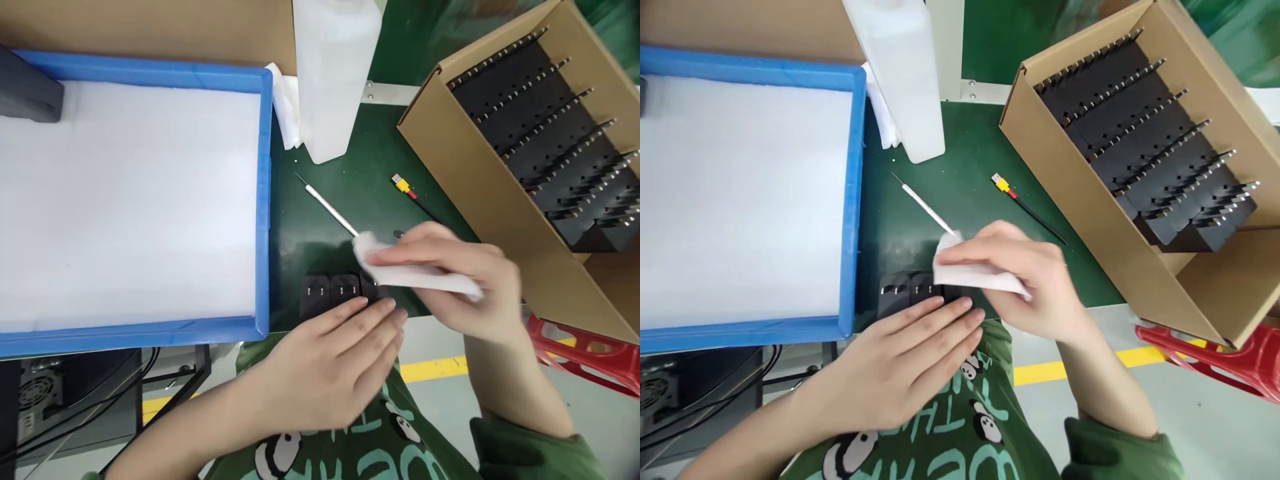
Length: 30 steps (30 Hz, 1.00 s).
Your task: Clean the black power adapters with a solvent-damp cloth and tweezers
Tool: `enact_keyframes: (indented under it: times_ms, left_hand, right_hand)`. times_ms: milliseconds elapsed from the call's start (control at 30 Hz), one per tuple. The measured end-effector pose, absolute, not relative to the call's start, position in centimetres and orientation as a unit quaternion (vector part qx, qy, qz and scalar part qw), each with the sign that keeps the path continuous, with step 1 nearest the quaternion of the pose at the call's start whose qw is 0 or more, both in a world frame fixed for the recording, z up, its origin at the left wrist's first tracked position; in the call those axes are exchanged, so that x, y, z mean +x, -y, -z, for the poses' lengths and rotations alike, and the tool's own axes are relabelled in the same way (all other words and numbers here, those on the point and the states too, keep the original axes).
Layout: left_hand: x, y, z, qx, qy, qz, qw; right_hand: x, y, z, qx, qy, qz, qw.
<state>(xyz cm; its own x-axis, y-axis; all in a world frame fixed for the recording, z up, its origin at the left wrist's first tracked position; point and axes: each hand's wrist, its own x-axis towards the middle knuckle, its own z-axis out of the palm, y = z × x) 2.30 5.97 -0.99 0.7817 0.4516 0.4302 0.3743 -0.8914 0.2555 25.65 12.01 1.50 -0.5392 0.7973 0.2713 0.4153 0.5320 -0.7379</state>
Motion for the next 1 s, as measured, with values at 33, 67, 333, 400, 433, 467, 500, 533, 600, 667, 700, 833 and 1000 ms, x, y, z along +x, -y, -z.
enact_keyframes:
  times_ms: [33,67,333,400,433,467,500,533,600,667,700,833,1000]
  left_hand:
    - [2.5,-6.3,1.2,0.941,-0.224,-0.242,0.075]
    - [2.7,-6.6,1.4,0.938,-0.234,-0.244,0.079]
    - [2.4,-7.8,1.6,0.916,-0.243,-0.278,0.154]
    - [2.5,-7.7,1.6,0.914,-0.249,-0.274,0.165]
    - [2.6,-7.7,1.6,0.912,-0.253,-0.273,0.171]
    - [2.8,-7.5,1.6,0.908,-0.26,-0.276,0.177]
    - [2.9,-7.4,1.7,0.901,-0.271,-0.285,0.184]
    - [3.0,-7.2,1.8,0.891,-0.285,-0.301,0.188]
    - [3.1,-7.0,2.0,0.873,-0.306,-0.327,0.195]
    - [3.1,-6.9,2.1,0.876,-0.299,-0.317,0.207]
    - [3.0,-6.9,2.0,0.878,-0.295,-0.312,0.211]
    - [2.7,-7.3,1.6,0.88,-0.292,-0.312,0.206]
    - [2.6,-7.5,1.3,0.895,-0.282,-0.285,0.194]
  right_hand:
    - [25.0,-13.0,-1.0,-0.329,0.823,-0.356,0.295]
    - [24.4,-13.8,-0.6,-0.287,0.827,-0.397,0.275]
    - [23.4,-17.6,-0.8,-0.169,0.855,-0.475,0.123]
    - [23.4,-18.0,-0.8,-0.151,0.857,-0.479,0.116]
    - [23.5,-18.1,-0.7,-0.146,0.858,-0.479,0.119]
    - [23.8,-18.1,-0.7,-0.146,0.859,-0.475,0.125]
    - [24.2,-18.1,-0.6,-0.149,0.86,-0.469,0.133]
    - [24.7,-18.0,-0.6,-0.155,0.862,-0.462,0.14]
    - [25.6,-17.9,-0.7,-0.165,0.862,-0.457,0.142]
    - [26.0,-17.8,-0.7,-0.174,0.857,-0.46,0.152]
    - [25.8,-17.8,-0.6,-0.181,0.853,-0.461,0.165]
    - [24.2,-17.6,-0.2,-0.203,0.832,-0.476,0.2]
    - [25.2,-17.7,-0.1,-0.181,0.854,-0.461,0.157]
